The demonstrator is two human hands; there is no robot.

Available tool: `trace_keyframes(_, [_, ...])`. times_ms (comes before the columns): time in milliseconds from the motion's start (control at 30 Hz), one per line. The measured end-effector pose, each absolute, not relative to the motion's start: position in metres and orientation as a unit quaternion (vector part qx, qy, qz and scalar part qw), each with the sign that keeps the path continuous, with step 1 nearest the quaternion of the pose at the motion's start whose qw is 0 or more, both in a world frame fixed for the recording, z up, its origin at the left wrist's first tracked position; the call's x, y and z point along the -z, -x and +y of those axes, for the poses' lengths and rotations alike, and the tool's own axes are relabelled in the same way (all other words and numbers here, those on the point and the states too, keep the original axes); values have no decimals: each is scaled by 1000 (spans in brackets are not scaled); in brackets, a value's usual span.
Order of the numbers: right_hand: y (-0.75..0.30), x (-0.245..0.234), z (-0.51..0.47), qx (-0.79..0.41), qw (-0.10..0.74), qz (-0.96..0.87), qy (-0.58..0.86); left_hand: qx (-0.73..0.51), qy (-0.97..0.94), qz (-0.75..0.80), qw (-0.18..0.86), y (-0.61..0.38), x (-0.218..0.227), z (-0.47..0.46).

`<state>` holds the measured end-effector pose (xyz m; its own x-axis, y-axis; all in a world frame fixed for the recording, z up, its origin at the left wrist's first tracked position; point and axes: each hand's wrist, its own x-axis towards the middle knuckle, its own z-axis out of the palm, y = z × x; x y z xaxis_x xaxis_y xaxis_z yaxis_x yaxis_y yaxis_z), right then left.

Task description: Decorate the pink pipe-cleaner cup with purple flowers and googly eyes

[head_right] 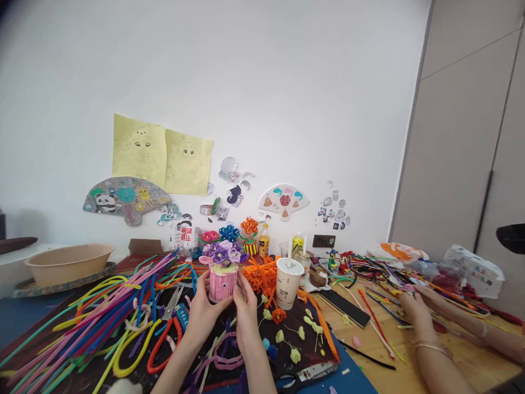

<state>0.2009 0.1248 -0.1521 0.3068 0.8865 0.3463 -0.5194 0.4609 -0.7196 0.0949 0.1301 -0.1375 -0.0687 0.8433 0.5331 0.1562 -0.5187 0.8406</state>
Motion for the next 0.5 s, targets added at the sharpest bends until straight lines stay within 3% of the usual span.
trace_keyframes(500, [-203, 155, 131, -358, 760, -426, 337, -629, -601, 385, 307, -93, 143, 135])
